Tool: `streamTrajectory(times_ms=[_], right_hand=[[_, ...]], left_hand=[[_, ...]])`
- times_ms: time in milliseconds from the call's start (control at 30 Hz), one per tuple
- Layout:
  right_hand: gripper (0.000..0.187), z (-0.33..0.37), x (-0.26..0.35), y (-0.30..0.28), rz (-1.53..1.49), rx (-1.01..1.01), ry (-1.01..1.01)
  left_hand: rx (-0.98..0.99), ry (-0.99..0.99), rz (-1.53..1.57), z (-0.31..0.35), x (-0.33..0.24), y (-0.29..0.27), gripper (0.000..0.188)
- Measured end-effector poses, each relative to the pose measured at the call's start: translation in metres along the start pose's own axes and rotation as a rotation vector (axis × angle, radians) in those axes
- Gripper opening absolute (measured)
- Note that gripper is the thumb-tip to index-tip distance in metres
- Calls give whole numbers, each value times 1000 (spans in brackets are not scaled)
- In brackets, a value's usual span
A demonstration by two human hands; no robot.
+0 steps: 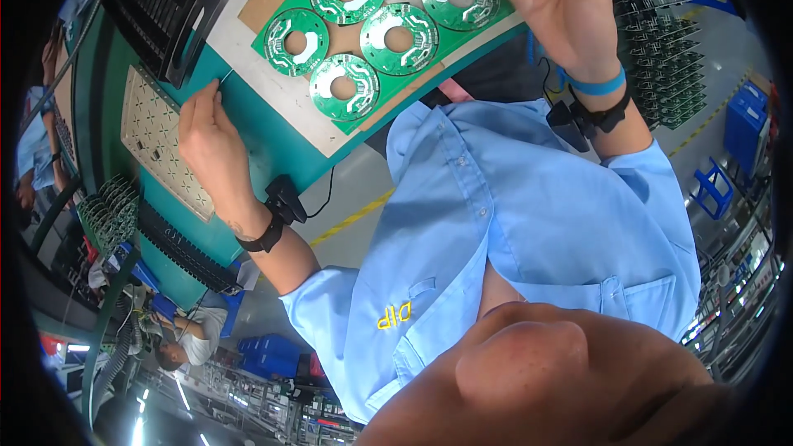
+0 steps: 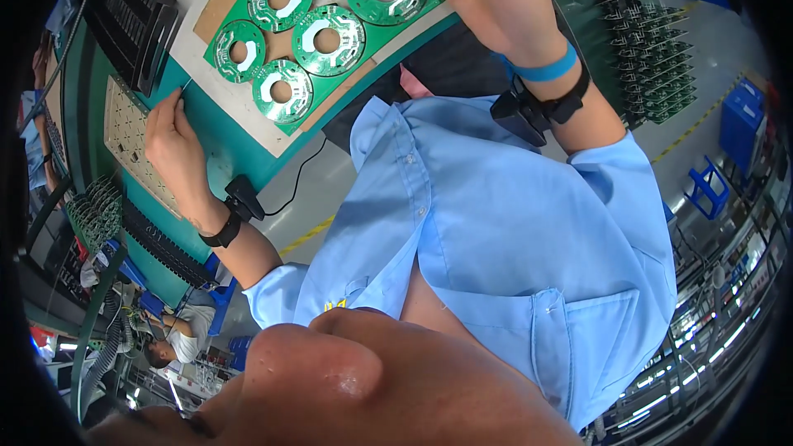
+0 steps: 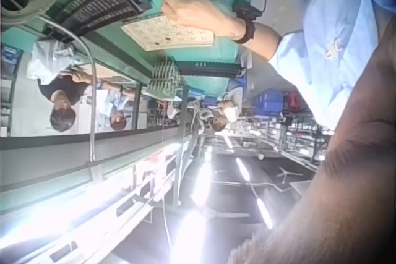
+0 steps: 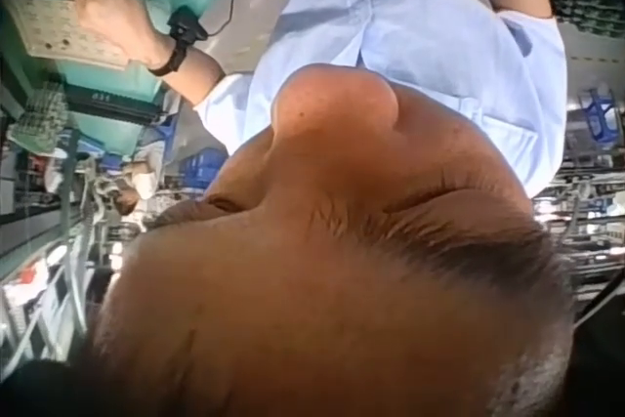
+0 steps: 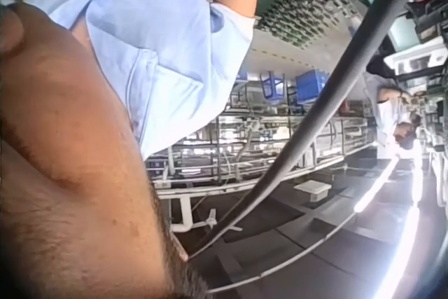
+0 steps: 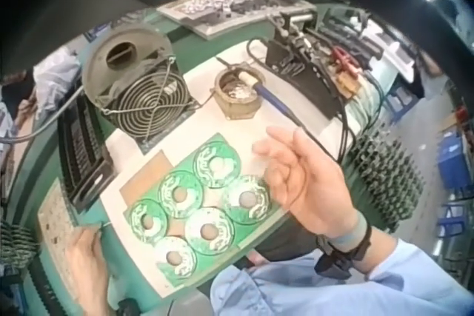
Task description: Soldering components onto a circuit board and transporting trays of parts across the production floor.
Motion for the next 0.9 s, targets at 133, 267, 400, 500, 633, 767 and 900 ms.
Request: streamTrajectory(times_ms=[133,267,400,500,633,767,900], right_hand=[[51,-24,-8,10,-414,-100,120],[50,-41,5,-8,-336,-72,-27],[45,-16,26,11,106,-201,-468],[40,9,7,-3,-797,174,-335],[28,37,34,-16,390,197,-702],[27,55,44,-9,981,387,-693],[23,58,41,-9,1077,418,-615]], left_hand=[[-38,-67,42,10,0,-13,19],[-122,42,182,-1,-53,-25,12],[-149,239,425,-4,-96,-13,10],[-112,231,515,-5,-111,-3,9],[-49,281,446,-13,-125,4,10],[-85,333,369,-19,-130,13,11],[-90,369,354,-23,-135,18,11]])
Point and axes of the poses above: each hand's wrist, its own z-axis away from the middle knuckle, its own y-axis out of the palm, x = y × z, the point moved 3 cm from there along -z, towards the middle knuckle, and after that the axes turned 4 degrees about -y, right-handed, at the moved point
